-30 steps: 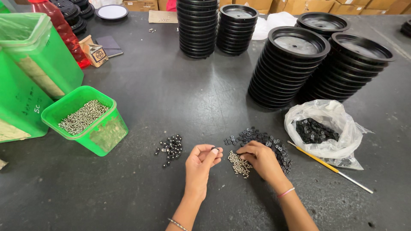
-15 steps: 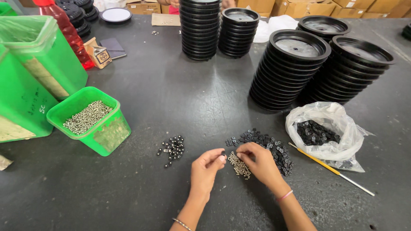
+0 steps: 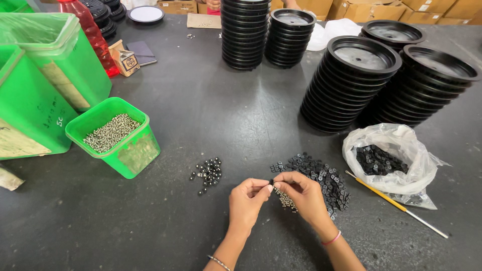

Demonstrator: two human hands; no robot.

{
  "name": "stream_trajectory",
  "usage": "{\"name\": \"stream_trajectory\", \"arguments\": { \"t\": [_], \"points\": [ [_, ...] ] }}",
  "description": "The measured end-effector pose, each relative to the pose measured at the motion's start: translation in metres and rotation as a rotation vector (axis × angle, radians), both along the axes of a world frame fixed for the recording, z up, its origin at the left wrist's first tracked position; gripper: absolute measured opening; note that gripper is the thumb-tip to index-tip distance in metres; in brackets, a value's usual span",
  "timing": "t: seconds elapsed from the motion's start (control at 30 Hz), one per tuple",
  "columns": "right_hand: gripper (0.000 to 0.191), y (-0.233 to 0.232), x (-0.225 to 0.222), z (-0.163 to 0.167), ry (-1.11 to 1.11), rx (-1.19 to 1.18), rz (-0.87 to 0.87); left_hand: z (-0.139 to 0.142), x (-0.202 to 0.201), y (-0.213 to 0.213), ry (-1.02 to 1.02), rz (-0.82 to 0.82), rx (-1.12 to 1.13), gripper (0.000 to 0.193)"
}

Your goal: The person sits at a workbench and repeatedly picks a black plastic component from a pile, takes a metal screw from a small pile, presses the screw into the component by hand, and sets the assembled piece on a growing pile of finished parts. Stacks of black plastic discs and green bins of screws surround the work area.

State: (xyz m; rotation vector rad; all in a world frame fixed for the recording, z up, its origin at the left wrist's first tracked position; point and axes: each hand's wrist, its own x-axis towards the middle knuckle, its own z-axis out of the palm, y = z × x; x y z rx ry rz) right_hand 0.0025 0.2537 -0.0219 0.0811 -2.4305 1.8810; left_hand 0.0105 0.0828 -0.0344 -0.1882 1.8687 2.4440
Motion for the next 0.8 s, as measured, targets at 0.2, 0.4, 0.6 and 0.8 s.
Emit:
{"name": "stream_trajectory", "arguments": {
  "t": [0.2,0.4,0.6,0.8],
  "points": [
    [0.013,0.002,-0.002,-0.002,0.091,0.038,0.032,0.004,0.002,0.002,0.015,-0.019,-0.043,0.015],
    [0.013,0.005,-0.004,-0.009,-0.020,-0.059,0.026,0.005,0.003,0.001,0.034,-0.010,-0.075,0.015],
    [0.012,0.007,-0.006,-0.013,-0.049,-0.112,0.036,0.010,0.003,-0.002,0.124,-0.024,-0.194,0.014],
    [0.014,0.015,-0.010,-0.021,-0.052,-0.122,0.108,0.016,0.006,-0.007,0.173,-0.096,-0.246,0.010]
  ]
}}
